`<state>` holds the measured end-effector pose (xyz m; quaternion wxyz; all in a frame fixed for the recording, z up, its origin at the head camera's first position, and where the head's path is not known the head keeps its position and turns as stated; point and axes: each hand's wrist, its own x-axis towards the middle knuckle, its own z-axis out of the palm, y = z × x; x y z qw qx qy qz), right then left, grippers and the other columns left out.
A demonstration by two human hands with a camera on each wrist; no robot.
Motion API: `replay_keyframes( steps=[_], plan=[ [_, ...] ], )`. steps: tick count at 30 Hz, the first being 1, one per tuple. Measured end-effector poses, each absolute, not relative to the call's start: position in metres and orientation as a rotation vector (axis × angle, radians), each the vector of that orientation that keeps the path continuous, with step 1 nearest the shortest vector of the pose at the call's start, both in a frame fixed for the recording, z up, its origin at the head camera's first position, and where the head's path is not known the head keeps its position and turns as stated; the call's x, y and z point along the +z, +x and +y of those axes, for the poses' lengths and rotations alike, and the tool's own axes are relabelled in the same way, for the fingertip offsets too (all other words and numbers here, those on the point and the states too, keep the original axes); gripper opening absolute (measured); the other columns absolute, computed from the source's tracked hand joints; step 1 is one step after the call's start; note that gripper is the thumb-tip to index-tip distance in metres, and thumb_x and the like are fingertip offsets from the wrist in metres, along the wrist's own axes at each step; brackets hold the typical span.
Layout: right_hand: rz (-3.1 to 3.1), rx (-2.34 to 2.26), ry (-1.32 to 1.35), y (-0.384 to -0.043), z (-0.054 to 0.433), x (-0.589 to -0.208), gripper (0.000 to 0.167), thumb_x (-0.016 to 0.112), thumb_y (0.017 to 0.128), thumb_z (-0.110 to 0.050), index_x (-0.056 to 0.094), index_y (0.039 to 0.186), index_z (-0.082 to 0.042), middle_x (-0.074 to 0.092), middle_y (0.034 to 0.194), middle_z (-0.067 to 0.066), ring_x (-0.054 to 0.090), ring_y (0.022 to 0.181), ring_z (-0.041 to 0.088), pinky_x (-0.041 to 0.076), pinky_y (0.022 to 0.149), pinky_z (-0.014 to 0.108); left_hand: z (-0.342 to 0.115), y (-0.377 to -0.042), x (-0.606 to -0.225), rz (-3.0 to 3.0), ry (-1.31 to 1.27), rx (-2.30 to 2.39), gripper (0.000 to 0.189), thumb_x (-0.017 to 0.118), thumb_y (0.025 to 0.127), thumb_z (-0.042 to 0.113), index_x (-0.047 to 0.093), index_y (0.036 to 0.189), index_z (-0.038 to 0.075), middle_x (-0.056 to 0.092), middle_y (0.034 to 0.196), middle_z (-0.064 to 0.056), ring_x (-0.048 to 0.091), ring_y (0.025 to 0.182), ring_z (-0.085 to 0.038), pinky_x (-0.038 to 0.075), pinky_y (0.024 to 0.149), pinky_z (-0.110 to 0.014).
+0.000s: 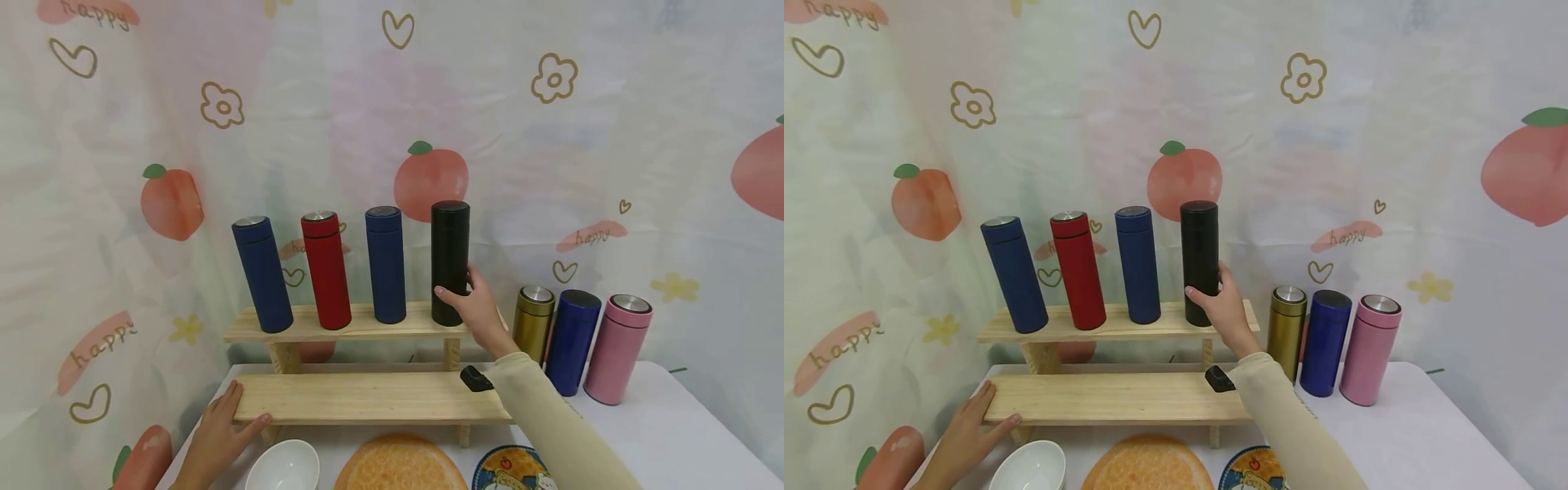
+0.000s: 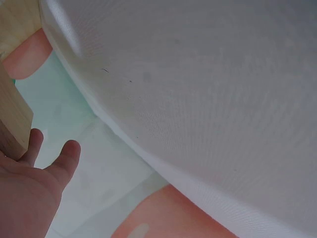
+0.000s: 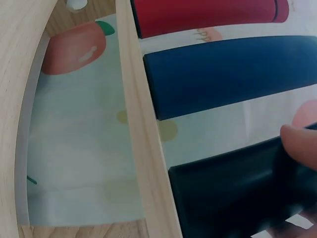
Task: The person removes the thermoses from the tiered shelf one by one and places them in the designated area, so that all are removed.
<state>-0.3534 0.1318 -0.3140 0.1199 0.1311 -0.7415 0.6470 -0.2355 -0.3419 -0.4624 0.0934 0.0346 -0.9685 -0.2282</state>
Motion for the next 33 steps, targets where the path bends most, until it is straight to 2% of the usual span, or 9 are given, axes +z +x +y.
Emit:
replay_keyframes(
  steps=[12, 21, 33],
  plan=[
    [-2.106, 1.909, 0.356, -0.334, 0.143, -0.315, 0.085, 0.076, 0.101, -0.015, 0.026, 0.169, -0.006, 0.032, 0.171, 0.022, 0.036, 0.151, 0.049, 0.035, 0.119, 0.065, -0.34, -0.236, -0.462, -2.838, 0.064, -0.63, 0.11, 0.068, 0.097, 0.066, 0.029, 0.16, -0.016, 0.026, 0.166, -0.037, 0.029, 0.148, -0.062, 0.029, 0.116, -0.074],
    [-2.109, 1.846, 0.292, -0.305, 0.166, -0.313, 0.089, 0.079, 0.099, -0.015, 0.026, 0.17, -0.005, 0.031, 0.171, 0.022, 0.036, 0.152, 0.048, 0.038, 0.117, 0.066, -0.341, -0.237, -0.462, -2.886, 0.079, -0.636, 0.113, 0.066, 0.098, 0.067, 0.025, 0.16, -0.017, 0.021, 0.167, -0.037, 0.026, 0.149, -0.062, 0.027, 0.117, -0.075],
    [-2.156, 1.79, 0.241, -0.277, 0.2, -0.316, 0.092, 0.078, 0.101, -0.019, 0.02, 0.172, -0.008, 0.032, 0.171, 0.023, 0.036, 0.153, 0.046, 0.033, 0.119, 0.065, -0.342, -0.236, -0.465, -2.852, 0.04, -0.643, 0.112, 0.068, 0.097, 0.066, 0.027, 0.159, -0.018, 0.024, 0.165, -0.04, 0.028, 0.146, -0.064, 0.029, 0.114, -0.077]
  ],
)
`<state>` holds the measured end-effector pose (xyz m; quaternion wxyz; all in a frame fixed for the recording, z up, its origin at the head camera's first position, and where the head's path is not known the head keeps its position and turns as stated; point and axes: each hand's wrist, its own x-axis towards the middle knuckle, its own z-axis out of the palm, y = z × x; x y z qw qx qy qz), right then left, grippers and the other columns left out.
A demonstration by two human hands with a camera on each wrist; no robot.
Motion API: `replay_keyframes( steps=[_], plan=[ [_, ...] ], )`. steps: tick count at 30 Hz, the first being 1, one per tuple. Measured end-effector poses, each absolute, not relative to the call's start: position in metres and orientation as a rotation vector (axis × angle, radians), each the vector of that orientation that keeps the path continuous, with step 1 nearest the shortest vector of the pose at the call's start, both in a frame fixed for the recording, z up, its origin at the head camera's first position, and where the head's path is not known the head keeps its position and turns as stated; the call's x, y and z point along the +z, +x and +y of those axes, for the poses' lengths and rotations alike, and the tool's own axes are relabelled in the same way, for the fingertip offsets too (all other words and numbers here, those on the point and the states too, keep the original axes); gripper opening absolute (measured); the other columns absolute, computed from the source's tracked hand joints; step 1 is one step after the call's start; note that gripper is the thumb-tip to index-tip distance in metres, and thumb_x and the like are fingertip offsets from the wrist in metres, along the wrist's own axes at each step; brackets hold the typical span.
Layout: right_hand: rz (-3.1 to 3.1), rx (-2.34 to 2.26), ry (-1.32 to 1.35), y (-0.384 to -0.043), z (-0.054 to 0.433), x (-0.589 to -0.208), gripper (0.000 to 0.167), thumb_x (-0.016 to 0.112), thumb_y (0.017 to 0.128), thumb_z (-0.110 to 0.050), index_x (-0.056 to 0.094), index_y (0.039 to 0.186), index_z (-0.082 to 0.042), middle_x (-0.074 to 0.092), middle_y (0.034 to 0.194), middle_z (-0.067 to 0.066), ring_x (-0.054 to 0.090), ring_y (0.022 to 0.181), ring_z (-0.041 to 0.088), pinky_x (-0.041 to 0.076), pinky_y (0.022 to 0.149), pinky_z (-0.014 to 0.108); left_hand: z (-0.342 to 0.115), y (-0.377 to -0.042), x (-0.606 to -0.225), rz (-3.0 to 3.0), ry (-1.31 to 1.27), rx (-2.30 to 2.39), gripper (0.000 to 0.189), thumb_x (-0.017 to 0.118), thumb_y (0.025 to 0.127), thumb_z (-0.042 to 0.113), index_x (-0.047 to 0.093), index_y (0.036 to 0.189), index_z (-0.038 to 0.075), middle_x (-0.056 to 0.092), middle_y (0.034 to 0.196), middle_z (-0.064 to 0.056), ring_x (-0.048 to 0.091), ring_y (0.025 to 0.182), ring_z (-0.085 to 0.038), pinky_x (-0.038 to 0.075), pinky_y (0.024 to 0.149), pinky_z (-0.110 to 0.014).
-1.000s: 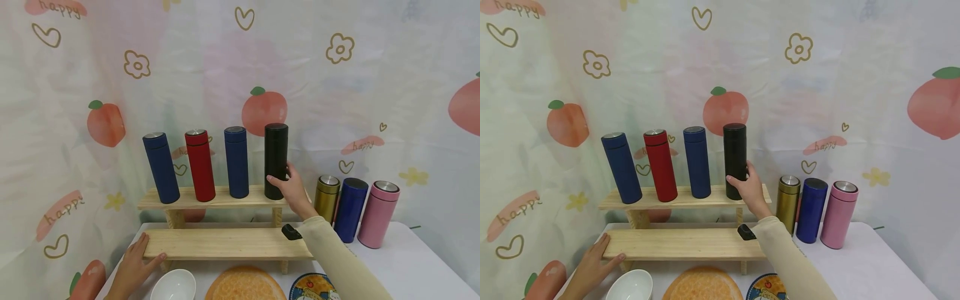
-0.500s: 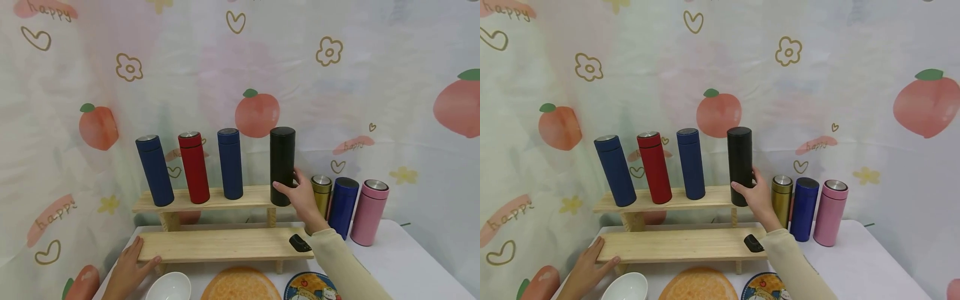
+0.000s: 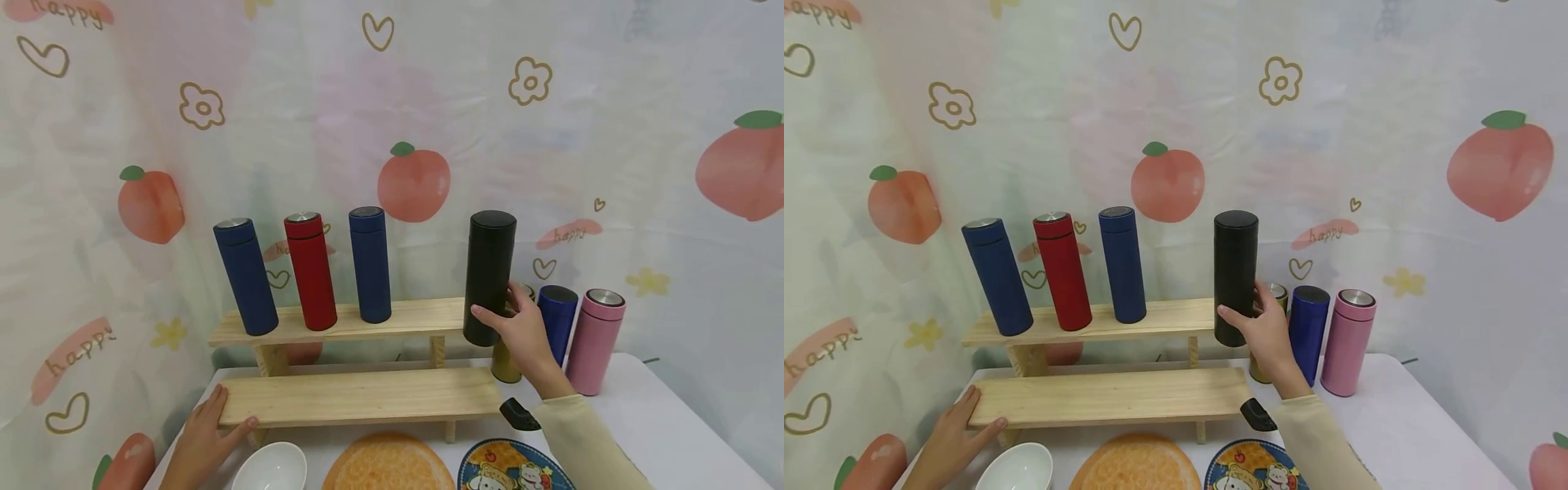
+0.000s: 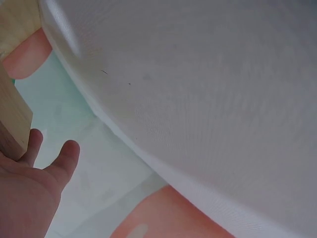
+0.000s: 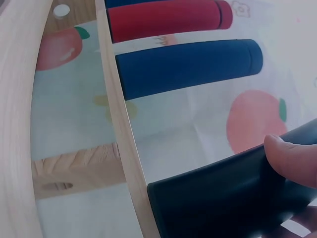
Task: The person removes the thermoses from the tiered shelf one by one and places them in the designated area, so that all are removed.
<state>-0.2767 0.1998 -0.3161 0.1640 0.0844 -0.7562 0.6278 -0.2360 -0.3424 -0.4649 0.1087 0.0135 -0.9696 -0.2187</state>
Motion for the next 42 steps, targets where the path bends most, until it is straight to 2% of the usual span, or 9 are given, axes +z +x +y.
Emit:
replay_keyframes(
  steps=[10, 31, 42],
  plan=[
    [-2.123, 1.781, 0.178, -0.261, 0.221, -0.324, 0.09, 0.077, 0.101, -0.018, 0.022, 0.171, -0.009, 0.033, 0.17, 0.024, 0.034, 0.154, 0.048, 0.032, 0.117, 0.071, -0.348, -0.232, -0.46, -2.82, 0.009, -0.595, 0.108, 0.07, 0.098, 0.062, 0.031, 0.157, -0.019, 0.027, 0.163, -0.041, 0.031, 0.144, -0.064, 0.031, 0.113, -0.077],
    [-2.188, 1.824, -0.037, -0.258, 0.252, -0.376, 0.098, 0.076, 0.101, -0.01, 0.01, 0.173, -0.008, 0.021, 0.174, 0.025, 0.025, 0.157, 0.05, 0.029, 0.119, 0.07, -0.345, -0.235, -0.46, -2.856, 0.029, -0.602, 0.11, 0.068, 0.098, 0.064, 0.027, 0.159, -0.019, 0.023, 0.166, -0.039, 0.029, 0.145, -0.064, 0.031, 0.111, -0.079],
    [-2.266, 1.776, -0.102, -0.261, 0.26, -0.395, 0.103, 0.079, 0.1, -0.015, 0.006, 0.172, -0.005, 0.014, 0.176, 0.025, 0.02, 0.158, 0.052, 0.027, 0.12, 0.068, -0.342, -0.235, -0.46, -2.891, 0.05, -0.631, 0.111, 0.067, 0.098, 0.064, 0.024, 0.16, -0.018, 0.021, 0.167, -0.039, 0.025, 0.147, -0.064, 0.029, 0.112, -0.079]
  ],
)
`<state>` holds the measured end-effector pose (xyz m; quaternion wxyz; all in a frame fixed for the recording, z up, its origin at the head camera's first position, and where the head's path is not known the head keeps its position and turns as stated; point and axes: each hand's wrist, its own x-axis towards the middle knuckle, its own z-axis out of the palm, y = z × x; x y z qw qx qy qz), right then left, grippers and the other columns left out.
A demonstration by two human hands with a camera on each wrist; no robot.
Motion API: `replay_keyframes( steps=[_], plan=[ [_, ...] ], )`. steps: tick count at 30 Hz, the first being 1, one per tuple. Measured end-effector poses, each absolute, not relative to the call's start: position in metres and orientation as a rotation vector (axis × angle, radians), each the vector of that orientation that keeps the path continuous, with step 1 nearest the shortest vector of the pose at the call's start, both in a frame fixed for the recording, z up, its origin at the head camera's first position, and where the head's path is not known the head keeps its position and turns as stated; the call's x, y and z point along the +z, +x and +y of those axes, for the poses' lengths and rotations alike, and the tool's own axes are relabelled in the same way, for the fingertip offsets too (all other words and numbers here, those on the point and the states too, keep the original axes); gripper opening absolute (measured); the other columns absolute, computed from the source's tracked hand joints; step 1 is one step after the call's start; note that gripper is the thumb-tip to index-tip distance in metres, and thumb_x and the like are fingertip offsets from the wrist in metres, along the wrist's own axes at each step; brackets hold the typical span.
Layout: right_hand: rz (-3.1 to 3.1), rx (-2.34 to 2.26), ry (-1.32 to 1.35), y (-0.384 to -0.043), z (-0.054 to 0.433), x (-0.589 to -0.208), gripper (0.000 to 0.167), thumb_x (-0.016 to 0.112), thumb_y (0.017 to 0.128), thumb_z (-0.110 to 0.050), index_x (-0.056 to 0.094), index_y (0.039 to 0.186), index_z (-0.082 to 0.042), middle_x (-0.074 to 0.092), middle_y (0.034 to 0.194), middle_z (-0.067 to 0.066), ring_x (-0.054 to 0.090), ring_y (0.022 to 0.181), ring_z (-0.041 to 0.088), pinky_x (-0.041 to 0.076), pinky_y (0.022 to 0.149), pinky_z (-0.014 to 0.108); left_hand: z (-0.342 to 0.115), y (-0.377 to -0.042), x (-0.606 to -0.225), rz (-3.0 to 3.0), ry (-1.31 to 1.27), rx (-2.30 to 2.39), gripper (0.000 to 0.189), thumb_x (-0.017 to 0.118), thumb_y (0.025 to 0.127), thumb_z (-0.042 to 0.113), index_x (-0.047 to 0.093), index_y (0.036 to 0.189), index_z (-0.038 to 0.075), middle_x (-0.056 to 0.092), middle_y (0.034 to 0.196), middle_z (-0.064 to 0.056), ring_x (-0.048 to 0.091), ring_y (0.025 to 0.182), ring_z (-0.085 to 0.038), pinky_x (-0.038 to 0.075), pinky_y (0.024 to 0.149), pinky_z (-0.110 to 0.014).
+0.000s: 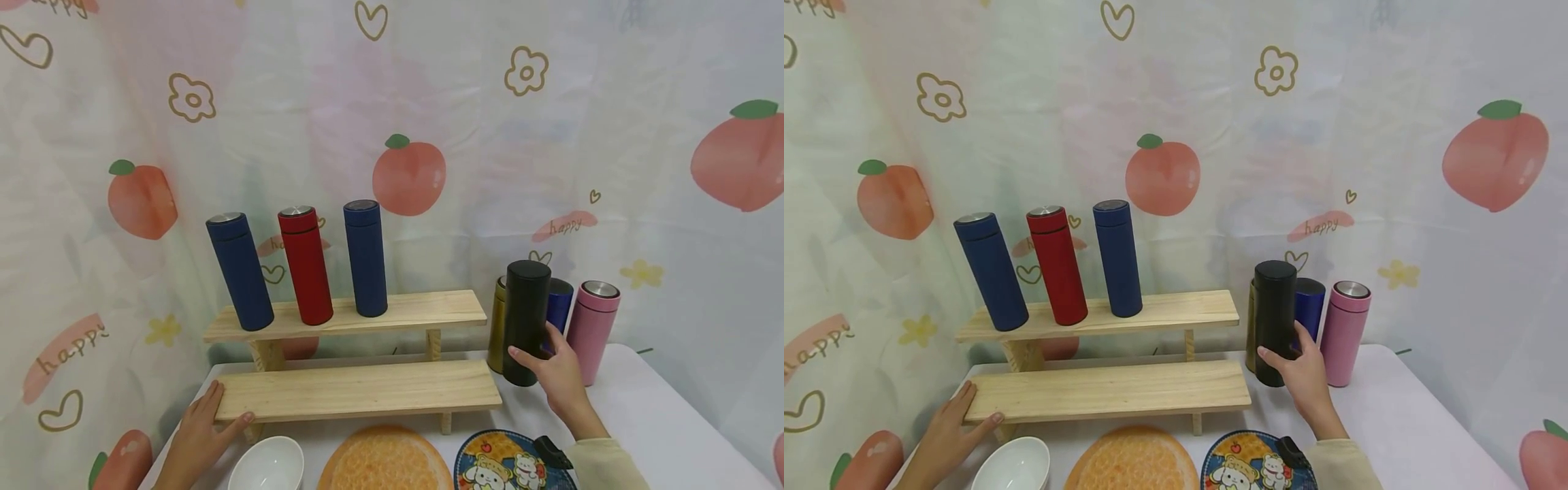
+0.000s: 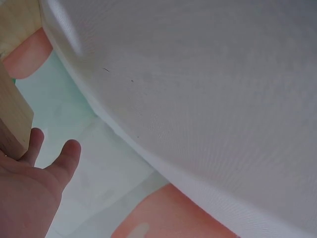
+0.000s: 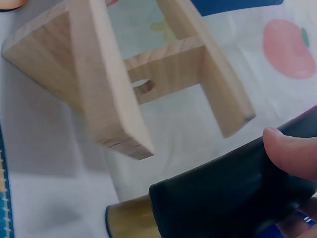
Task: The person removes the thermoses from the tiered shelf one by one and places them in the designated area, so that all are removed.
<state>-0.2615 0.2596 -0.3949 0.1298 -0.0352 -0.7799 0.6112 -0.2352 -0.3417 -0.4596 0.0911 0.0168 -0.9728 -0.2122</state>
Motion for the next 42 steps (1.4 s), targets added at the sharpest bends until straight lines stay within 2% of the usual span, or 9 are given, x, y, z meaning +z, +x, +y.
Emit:
replay_keyframes(
  steps=[9, 20, 36, 42],
  plan=[
    [-2.257, 1.786, -0.165, -0.266, 0.26, -0.415, 0.104, 0.079, 0.1, -0.015, 0.003, 0.172, -0.003, 0.011, 0.175, 0.027, 0.017, 0.159, 0.051, 0.026, 0.122, 0.065, -0.342, -0.235, -0.463, -2.829, -0.002, -0.603, 0.107, 0.069, 0.099, 0.06, 0.029, 0.158, -0.019, 0.027, 0.164, -0.04, 0.031, 0.145, -0.064, 0.031, 0.112, -0.077],
    [-2.26, 1.809, -0.181, -0.276, 0.261, -0.441, 0.109, 0.082, 0.097, -0.015, 0.003, 0.171, 0.0, 0.01, 0.175, 0.028, 0.017, 0.159, 0.05, 0.023, 0.125, 0.061, -0.341, -0.237, -0.459, -2.902, 0.066, -0.651, 0.111, 0.067, 0.098, 0.064, 0.023, 0.162, -0.016, 0.02, 0.168, -0.038, 0.024, 0.149, -0.062, 0.028, 0.114, -0.079],
    [-2.269, 1.778, -0.208, -0.28, 0.262, -0.46, 0.107, 0.082, 0.097, -0.016, 0.005, 0.171, 0.0, 0.015, 0.174, 0.03, 0.019, 0.158, 0.051, 0.026, 0.123, 0.064, -0.34, -0.234, -0.459, -2.918, 0.083, -0.664, 0.113, 0.068, 0.098, 0.065, 0.022, 0.162, -0.016, 0.019, 0.168, -0.038, 0.022, 0.15, -0.062, 0.027, 0.115, -0.078],
    [-2.256, 1.792, -0.166, -0.281, 0.264, -0.464, 0.103, 0.079, 0.099, -0.014, 0.006, 0.17, 0.001, 0.015, 0.173, 0.031, 0.02, 0.157, 0.052, 0.029, 0.121, 0.064, -0.34, -0.233, -0.461, -2.87, 0.05, -0.637, 0.11, 0.069, 0.098, 0.062, 0.026, 0.16, -0.017, 0.023, 0.166, -0.039, 0.027, 0.147, -0.063, 0.03, 0.113, -0.078]
  ],
)
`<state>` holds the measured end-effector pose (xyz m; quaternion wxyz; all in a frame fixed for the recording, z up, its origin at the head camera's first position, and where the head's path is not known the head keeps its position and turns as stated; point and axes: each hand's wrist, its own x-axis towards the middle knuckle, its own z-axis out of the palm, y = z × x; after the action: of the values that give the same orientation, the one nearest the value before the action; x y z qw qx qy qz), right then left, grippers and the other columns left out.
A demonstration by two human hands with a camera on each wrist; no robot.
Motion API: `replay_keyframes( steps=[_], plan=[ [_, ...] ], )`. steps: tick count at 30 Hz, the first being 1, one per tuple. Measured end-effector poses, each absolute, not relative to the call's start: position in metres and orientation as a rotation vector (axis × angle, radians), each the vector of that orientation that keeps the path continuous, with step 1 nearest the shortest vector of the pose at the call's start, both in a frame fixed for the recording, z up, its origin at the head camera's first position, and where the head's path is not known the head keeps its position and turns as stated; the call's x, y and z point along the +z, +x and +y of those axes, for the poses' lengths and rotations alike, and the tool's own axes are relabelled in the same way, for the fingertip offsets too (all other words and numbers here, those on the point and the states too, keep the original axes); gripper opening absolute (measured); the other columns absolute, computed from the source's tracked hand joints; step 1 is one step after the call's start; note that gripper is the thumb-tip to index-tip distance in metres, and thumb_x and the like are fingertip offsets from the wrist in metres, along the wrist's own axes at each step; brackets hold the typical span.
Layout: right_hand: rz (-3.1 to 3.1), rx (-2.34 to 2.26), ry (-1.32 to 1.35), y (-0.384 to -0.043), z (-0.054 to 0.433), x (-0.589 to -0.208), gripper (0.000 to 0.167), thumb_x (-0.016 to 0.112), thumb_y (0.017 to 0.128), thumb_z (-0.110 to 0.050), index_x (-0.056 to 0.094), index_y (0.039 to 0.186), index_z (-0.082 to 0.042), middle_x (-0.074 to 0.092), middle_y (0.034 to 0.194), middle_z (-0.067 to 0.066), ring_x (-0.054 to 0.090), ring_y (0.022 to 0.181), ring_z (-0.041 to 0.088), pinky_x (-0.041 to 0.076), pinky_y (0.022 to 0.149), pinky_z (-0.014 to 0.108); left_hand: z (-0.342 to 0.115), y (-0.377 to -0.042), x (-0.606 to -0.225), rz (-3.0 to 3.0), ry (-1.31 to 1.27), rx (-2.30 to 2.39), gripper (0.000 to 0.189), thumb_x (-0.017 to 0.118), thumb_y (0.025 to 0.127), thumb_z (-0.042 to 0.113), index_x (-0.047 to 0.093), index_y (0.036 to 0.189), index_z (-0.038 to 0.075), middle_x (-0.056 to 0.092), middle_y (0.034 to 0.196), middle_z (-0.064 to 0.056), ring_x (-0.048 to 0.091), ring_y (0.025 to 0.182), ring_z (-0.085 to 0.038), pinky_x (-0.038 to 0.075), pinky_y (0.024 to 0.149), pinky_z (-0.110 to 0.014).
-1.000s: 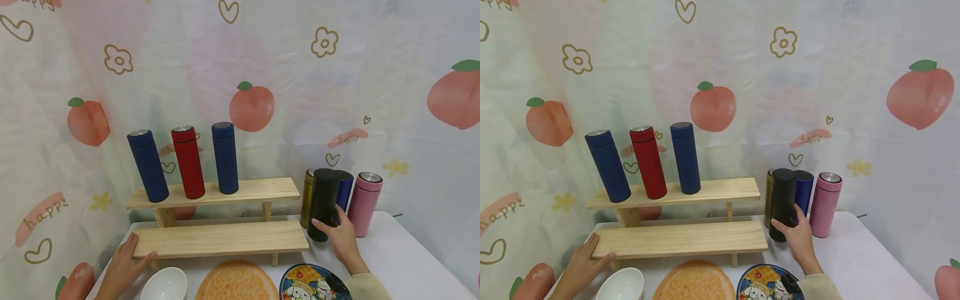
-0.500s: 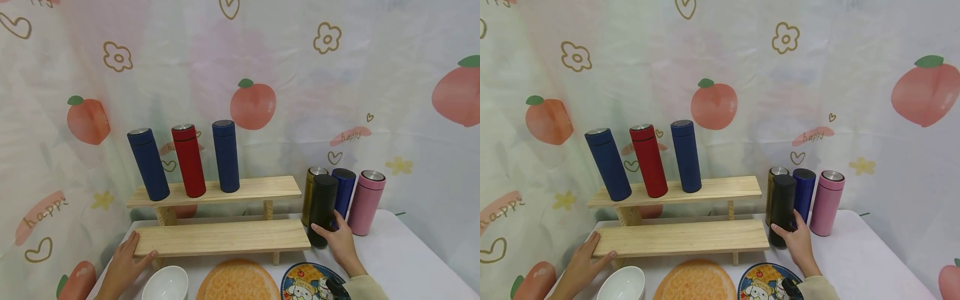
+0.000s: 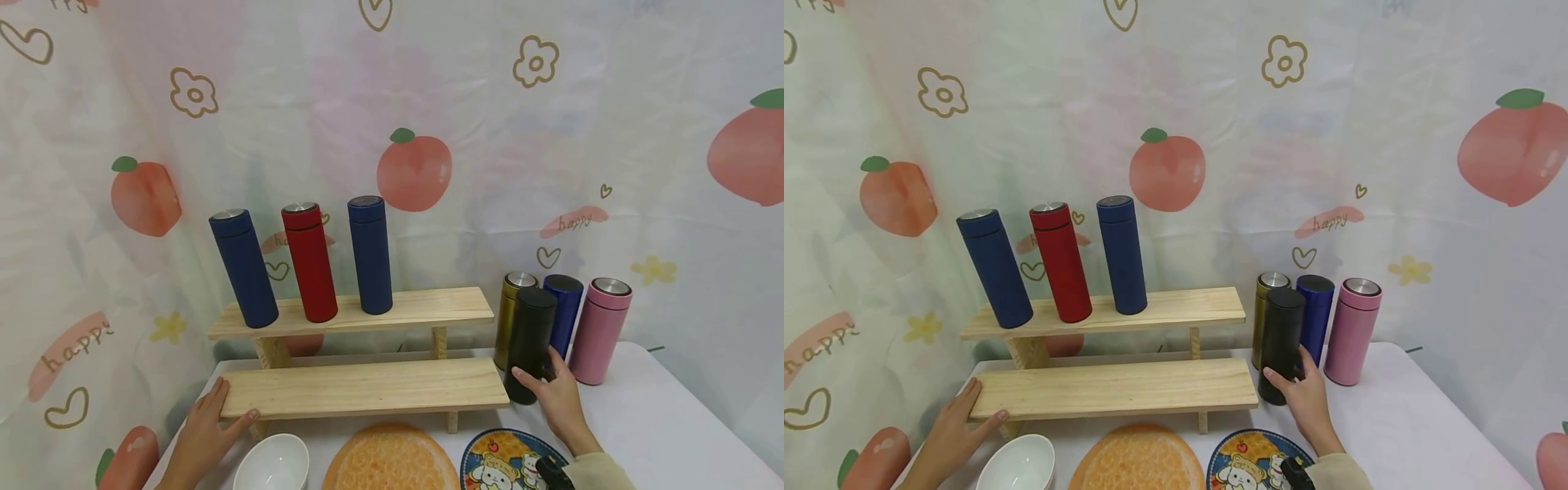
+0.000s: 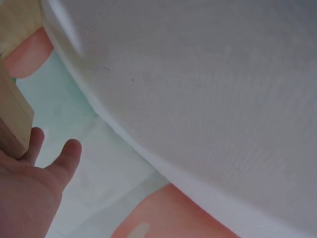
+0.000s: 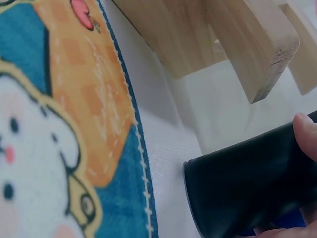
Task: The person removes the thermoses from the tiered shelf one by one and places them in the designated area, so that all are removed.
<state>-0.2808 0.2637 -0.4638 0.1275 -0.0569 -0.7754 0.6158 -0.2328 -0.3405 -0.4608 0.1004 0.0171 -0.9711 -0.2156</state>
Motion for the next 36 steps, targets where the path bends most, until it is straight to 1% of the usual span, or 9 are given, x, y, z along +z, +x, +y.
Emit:
replay_keyframes(
  steps=[8, 10, 15, 17, 21, 26, 28, 33, 36],
  plan=[
    [-2.338, 1.749, -0.188, -0.278, 0.263, -0.461, 0.103, 0.077, 0.101, -0.017, 0.002, 0.169, 0.005, 0.014, 0.172, 0.035, 0.02, 0.156, 0.056, 0.029, 0.12, 0.065, -0.341, -0.231, -0.463, -2.821, 0.012, -0.633, 0.106, 0.071, 0.098, 0.06, 0.031, 0.159, -0.017, 0.027, 0.165, -0.038, 0.03, 0.145, -0.063, 0.032, 0.111, -0.079],
    [-2.359, 1.736, -0.195, -0.276, 0.263, -0.461, 0.103, 0.076, 0.101, -0.019, 0.003, 0.168, 0.006, 0.016, 0.17, 0.037, 0.022, 0.155, 0.056, 0.03, 0.12, 0.065, -0.341, -0.23, -0.464, -2.813, 0.004, -0.636, 0.106, 0.071, 0.098, 0.059, 0.032, 0.159, -0.017, 0.027, 0.165, -0.038, 0.031, 0.145, -0.063, 0.032, 0.111, -0.078],
    [-2.394, 1.67, -0.173, -0.267, 0.263, -0.456, 0.108, 0.076, 0.101, -0.028, -0.003, 0.17, 0.001, 0.012, 0.173, 0.034, 0.019, 0.157, 0.053, 0.024, 0.123, 0.066, -0.339, -0.229, -0.464, -2.832, 0.021, -0.636, 0.106, 0.07, 0.098, 0.061, 0.031, 0.159, -0.017, 0.027, 0.166, -0.038, 0.03, 0.145, -0.063, 0.031, 0.112, -0.078],
    [-2.351, 1.638, -0.119, -0.263, 0.262, -0.452, 0.107, 0.075, 0.102, -0.028, -0.003, 0.17, -0.001, 0.009, 0.174, 0.033, 0.016, 0.158, 0.053, 0.021, 0.123, 0.068, -0.339, -0.229, -0.462, -2.845, 0.033, -0.638, 0.107, 0.069, 0.098, 0.062, 0.03, 0.16, -0.017, 0.025, 0.166, -0.037, 0.029, 0.146, -0.062, 0.03, 0.113, -0.078],
    [-2.193, 1.558, -0.01, -0.254, 0.256, -0.437, 0.096, 0.071, 0.104, -0.021, 0.006, 0.172, -0.003, 0.013, 0.174, 0.03, 0.015, 0.159, 0.051, 0.017, 0.123, 0.069, -0.34, -0.229, -0.46, -2.854, 0.044, -0.643, 0.109, 0.068, 0.098, 0.063, 0.027, 0.161, -0.016, 0.023, 0.168, -0.036, 0.028, 0.148, -0.061, 0.029, 0.113, -0.078],
    [-2.035, 1.468, 0.044, -0.243, 0.245, -0.417, 0.086, 0.066, 0.104, -0.016, 0.015, 0.173, -0.011, 0.017, 0.177, 0.015, 0.014, 0.163, 0.036, 0.011, 0.126, 0.064, -0.339, -0.23, -0.458, -2.871, 0.061, -0.652, 0.11, 0.067, 0.098, 0.064, 0.025, 0.162, -0.015, 0.021, 0.169, -0.036, 0.027, 0.149, -0.06, 0.028, 0.114, -0.078],
    [-1.992, 1.413, 0.077, -0.24, 0.24, -0.41, 0.084, 0.066, 0.102, -0.014, 0.019, 0.173, -0.013, 0.019, 0.178, 0.011, 0.015, 0.162, 0.032, 0.011, 0.127, 0.064, -0.339, -0.23, -0.458, -2.876, 0.067, -0.658, 0.11, 0.067, 0.098, 0.065, 0.025, 0.162, -0.015, 0.021, 0.169, -0.035, 0.026, 0.149, -0.06, 0.028, 0.114, -0.078],
    [-1.9, 1.265, 0.194, -0.236, 0.224, -0.396, 0.081, 0.068, 0.097, -0.005, 0.031, 0.169, -0.009, 0.024, 0.176, 0.012, 0.021, 0.161, 0.03, 0.014, 0.127, 0.06, -0.338, -0.229, -0.458, -2.872, 0.068, -0.665, 0.11, 0.068, 0.098, 0.064, 0.025, 0.162, -0.015, 0.021, 0.169, -0.035, 0.026, 0.149, -0.06, 0.029, 0.114, -0.078],
    [-1.863, 1.208, 0.252, -0.237, 0.215, -0.392, 0.08, 0.068, 0.095, -0.002, 0.035, 0.167, -0.007, 0.027, 0.175, 0.012, 0.023, 0.161, 0.029, 0.017, 0.127, 0.058, -0.338, -0.229, -0.458, -2.868, 0.067, -0.663, 0.109, 0.068, 0.098, 0.064, 0.026, 0.162, -0.015, 0.022, 0.169, -0.036, 0.026, 0.149, -0.061, 0.029, 0.114, -0.078]
  ],
)
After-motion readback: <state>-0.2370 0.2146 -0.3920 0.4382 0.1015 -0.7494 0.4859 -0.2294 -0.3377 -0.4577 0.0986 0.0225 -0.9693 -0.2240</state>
